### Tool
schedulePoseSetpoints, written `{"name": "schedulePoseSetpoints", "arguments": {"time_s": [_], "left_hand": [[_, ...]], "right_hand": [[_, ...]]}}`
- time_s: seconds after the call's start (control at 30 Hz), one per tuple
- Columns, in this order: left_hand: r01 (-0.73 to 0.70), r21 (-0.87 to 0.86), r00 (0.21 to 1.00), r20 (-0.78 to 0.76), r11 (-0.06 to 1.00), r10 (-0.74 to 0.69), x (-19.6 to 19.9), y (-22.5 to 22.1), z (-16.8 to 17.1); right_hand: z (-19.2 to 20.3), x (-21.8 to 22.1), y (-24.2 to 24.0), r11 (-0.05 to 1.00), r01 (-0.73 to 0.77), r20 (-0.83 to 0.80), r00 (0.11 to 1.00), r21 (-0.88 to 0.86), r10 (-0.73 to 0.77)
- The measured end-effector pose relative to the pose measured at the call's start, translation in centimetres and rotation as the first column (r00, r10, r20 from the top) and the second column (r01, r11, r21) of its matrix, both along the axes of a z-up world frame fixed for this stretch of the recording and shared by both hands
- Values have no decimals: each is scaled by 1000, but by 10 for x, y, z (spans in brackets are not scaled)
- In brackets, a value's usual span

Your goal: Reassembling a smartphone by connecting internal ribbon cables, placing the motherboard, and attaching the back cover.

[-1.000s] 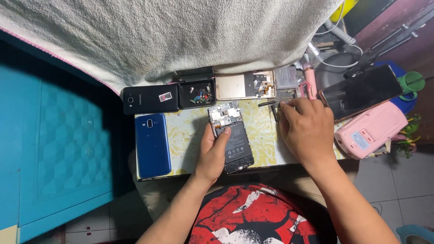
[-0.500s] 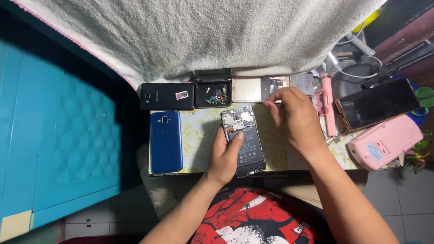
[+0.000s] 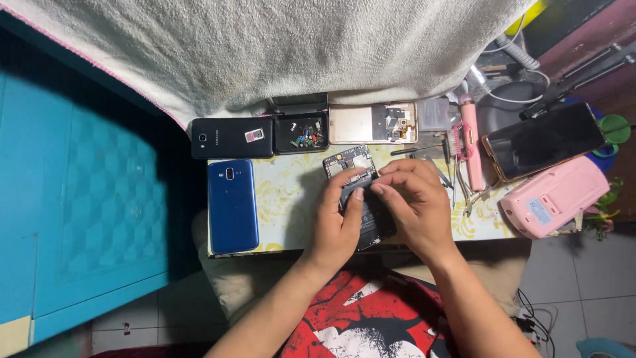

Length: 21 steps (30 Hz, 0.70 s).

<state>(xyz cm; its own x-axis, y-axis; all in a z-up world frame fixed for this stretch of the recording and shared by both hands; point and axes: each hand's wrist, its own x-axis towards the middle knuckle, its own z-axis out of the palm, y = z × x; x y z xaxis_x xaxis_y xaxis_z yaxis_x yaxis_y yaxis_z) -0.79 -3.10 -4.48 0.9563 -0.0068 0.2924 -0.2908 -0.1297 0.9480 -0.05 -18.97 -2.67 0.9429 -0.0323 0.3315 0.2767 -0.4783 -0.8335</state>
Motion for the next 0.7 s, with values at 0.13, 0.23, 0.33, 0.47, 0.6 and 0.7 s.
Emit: {"name": "schedulePoseSetpoints", "arguments": {"time_s": [0.13, 0.23, 0.33, 0.47, 0.6, 0.7], "left_hand": [[-17, -8, 999, 45, 1000, 18, 5, -5, 13], [-8, -27, 995, 98, 1000, 11, 11, -6, 19], [-11, -32, 995, 99, 999, 15, 13, -9, 22], [-51, -17, 996, 77, 999, 52, 13, -14, 27], [2, -66, 998, 61, 998, 2, 12, -13, 36], [29, -108, 999, 38, 994, -26, 12, -14, 35]], "right_hand": [[11, -6, 5, 986, 76, -138, 989, 146, -56], [20, -7, 4, 972, 131, -251, 965, 195, -80], [23, -6, 0, 960, 154, -302, 950, 234, -79], [26, -1, -8, 975, 151, -245, 964, 161, -108], [23, -2, -11, 986, 107, -228, 971, 126, -77], [36, -3, -4, 985, 88, -276, 960, 145, -46]]}}
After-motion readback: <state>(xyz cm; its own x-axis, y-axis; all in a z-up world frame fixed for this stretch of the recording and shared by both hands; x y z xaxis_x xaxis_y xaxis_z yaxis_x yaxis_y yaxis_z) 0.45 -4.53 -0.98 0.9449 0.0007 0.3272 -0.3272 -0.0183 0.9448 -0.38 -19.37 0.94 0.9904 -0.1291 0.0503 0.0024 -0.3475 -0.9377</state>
